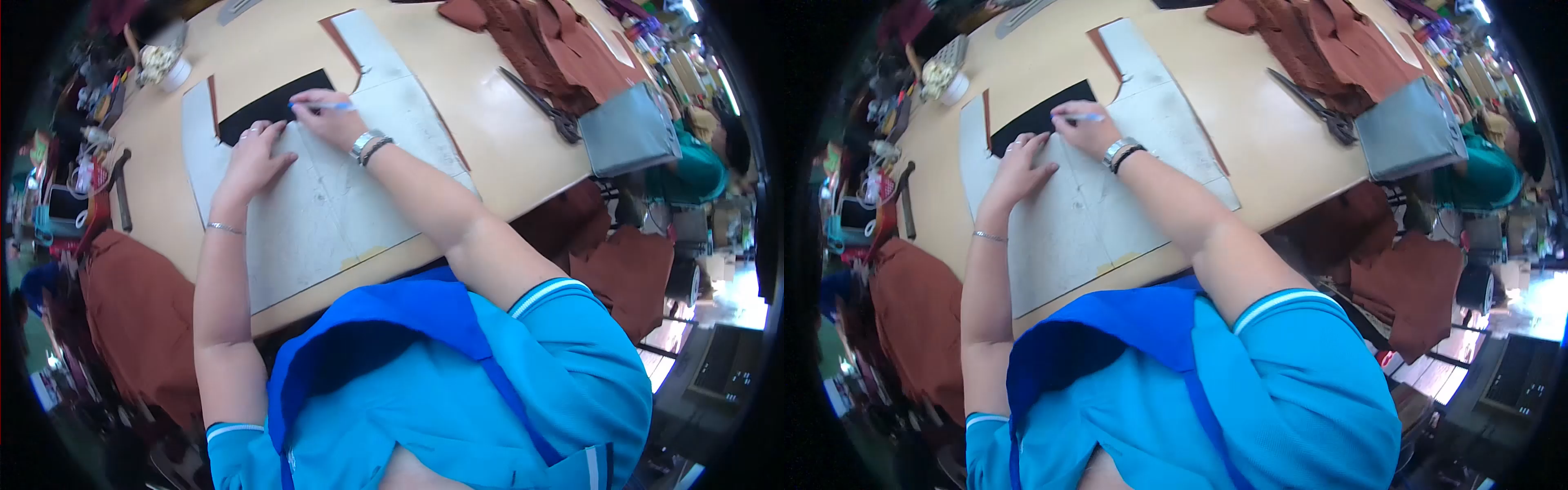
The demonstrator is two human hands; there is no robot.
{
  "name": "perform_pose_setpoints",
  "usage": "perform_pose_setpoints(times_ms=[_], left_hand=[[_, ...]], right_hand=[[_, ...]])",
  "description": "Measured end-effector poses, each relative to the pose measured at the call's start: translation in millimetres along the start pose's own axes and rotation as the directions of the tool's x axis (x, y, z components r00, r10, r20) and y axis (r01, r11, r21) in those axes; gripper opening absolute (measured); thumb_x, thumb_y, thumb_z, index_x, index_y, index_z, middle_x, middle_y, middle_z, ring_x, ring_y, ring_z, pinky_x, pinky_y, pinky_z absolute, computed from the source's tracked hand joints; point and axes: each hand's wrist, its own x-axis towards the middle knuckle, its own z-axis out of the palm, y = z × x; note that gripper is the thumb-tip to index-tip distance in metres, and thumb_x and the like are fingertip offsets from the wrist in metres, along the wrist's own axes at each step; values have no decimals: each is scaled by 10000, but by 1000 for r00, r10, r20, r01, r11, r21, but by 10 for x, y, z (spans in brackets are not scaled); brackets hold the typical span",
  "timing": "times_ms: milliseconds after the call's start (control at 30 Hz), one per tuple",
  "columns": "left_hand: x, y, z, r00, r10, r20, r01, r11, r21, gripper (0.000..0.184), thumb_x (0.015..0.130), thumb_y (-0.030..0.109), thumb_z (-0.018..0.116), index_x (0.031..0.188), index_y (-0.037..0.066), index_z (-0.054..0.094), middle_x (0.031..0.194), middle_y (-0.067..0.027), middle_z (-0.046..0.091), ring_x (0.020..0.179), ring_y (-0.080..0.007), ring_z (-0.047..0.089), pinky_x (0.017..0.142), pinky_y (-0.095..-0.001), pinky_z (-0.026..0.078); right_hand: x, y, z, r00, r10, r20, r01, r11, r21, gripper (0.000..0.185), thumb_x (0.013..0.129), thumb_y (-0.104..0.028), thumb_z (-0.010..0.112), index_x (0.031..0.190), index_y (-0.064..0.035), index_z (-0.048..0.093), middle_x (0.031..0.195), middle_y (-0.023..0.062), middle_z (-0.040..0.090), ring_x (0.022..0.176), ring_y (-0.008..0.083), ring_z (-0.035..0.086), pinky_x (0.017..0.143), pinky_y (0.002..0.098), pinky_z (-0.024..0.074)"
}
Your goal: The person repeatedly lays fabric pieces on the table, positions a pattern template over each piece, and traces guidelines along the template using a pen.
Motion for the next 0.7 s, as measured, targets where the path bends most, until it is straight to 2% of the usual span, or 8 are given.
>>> perform_pose_setpoints(times_ms=[67, 100, 167, 300, 367, 467, 567, 700], left_hand=[[-68, 10, 111, 997, 20, -78, -21, 1000, -9, 597, 802, 224, 734, 1343, 91, 521, 1314, -204, 519, 1241, -375, 477, 1058, -440, 394], [-103, 5, 171, 995, 42, -93, -47, 997, -57, 560, 821, 182, 697, 1342, 92, 515, 1329, -197, 513, 1255, -380, 465, 1071, -450, 381], [-204, 88, 243, 988, -32, -149, 14, 993, -120, 482, 837, 145, 635, 1307, 98, 537, 1332, -183, 514, 1270, -371, 451, 1077, -462, 361], [-315, 102, 520, 942, -114, -315, 99, 993, -64, 437, 905, 318, 549, 1322, 187, 539, 1407, -142, 459, 1374, -308, 355, 1100, -592, 247], [-329, 138, 519, 937, -138, -320, 119, 990, -79, 448, 909, 362, 553, 1329, 206, 535, 1420, -129, 449, 1389, -302, 338, 1107, -610, 224], [-367, 131, 549, 940, -157, -303, 133, 986, -99, 469, 912, 408, 557, 1339, 218, 529, 1439, -118, 431, 1404, -293, 320, 1119, -615, 204], [-345, 159, 537, 951, -174, -254, 153, 983, -99, 485, 912, 425, 562, 1349, 221, 521, 1449, -116, 417, 1411, -286, 310, 1123, -615, 202], [-331, 191, 403, 966, -170, -194, 152, 983, -103, 496, 920, 432, 562, 1363, 216, 508, 1453, -117, 411, 1422, -285, 292, 1127, -618, 198]], right_hand=[[0, 46, 1, 999, 33, -5, -33, 998, -47, 172, 858, -188, 683, 959, -57, 729, 914, 117, 720, 822, 208, 694, 742, 320, 557], [7, 37, 4, 991, 132, 31, -130, 989, -71, 173, 868, -199, 677, 961, -62, 727, 913, 116, 719, 825, 218, 693, 738, 318, 556], [16, -73, -25, 994, 79, 75, -70, 990, -122, 174, 882, -189, 668, 988, -60, 716, 945, 104, 719, 835, 196, 689, 733, 300, 546], [60, 19, 14, 989, 82, 124, -71, 994, -87, 172, 887, -150, 688, 1013, -32, 701, 931, 58, 707, 836, 119, 650, 737, 266, 522], [63, 93, 25, 994, 45, 102, -40, 998, -52, 163, 881, -99, 687, 1024, -20, 690, 934, 59, 707, 841, 115, 661, 754, 253, 526], [47, 131, 5, 982, 124, 145, -133, 990, 50, 170, 892, -94, 668, 1039, -8, 667, 926, 67, 697, 818, 105, 647, 730, 248, 521], [21, 72, -11, 971, 204, 128, -202, 979, -33, 137, 896, -94, 656, 1005, -12, 666, 882, 40, 677, 765, 80, 607, 689, 233, 500], [-6, 54, 3, 992, 88, 95, -80, 994, -79, 49, 862, -78, 635, 887, -36, 629, 805, 33, 642, 709, 77, 578, 630, 235, 475]])
